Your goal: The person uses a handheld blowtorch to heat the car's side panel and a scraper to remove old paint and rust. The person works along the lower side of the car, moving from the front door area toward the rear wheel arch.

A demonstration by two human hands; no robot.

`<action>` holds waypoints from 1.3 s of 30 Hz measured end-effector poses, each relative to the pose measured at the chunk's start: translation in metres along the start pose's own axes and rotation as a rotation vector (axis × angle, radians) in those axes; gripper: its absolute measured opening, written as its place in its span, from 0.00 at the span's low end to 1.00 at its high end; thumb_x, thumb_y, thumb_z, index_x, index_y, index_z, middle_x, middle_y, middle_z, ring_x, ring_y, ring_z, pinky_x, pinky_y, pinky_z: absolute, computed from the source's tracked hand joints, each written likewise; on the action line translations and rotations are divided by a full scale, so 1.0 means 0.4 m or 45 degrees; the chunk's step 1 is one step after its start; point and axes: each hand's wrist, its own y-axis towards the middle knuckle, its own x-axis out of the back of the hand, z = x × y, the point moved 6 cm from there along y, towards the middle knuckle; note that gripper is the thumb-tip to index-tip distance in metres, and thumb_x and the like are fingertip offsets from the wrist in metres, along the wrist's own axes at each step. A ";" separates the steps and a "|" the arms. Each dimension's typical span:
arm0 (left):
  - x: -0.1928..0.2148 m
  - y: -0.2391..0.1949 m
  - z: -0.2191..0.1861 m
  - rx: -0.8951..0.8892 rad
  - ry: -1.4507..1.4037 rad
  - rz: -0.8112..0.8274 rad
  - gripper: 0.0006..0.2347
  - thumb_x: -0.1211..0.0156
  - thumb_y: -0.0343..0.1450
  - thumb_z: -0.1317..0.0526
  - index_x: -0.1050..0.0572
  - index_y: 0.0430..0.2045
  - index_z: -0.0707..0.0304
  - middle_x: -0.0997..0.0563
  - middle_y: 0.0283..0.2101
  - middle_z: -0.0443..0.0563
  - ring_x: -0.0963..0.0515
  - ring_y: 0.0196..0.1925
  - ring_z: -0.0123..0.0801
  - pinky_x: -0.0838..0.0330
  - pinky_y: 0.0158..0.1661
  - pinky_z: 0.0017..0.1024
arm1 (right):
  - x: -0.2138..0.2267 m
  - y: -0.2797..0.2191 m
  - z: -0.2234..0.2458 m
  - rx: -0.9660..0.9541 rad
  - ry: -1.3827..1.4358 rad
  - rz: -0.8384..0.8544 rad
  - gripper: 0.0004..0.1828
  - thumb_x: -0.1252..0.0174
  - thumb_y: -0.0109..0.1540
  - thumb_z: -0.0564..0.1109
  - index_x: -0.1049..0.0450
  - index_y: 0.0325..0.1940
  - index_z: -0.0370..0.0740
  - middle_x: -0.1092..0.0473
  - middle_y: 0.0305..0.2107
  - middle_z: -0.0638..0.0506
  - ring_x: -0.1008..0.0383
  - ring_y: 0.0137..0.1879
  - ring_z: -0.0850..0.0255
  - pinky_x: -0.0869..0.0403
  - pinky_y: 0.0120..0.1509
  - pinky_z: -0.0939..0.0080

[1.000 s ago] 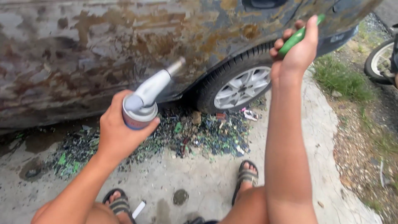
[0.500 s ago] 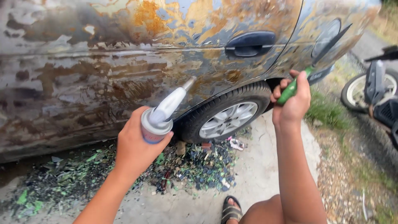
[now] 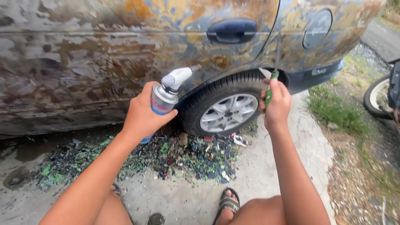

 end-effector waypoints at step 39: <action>0.067 0.023 0.086 -0.200 0.149 -0.284 0.28 0.28 0.60 0.63 0.33 0.55 0.62 0.21 0.47 0.68 0.21 0.52 0.66 0.25 0.48 0.57 | -0.072 0.169 -0.056 0.562 -0.770 0.499 0.21 0.24 0.56 0.40 0.18 0.53 0.49 0.21 0.37 0.45 0.19 0.49 0.51 0.24 0.55 0.56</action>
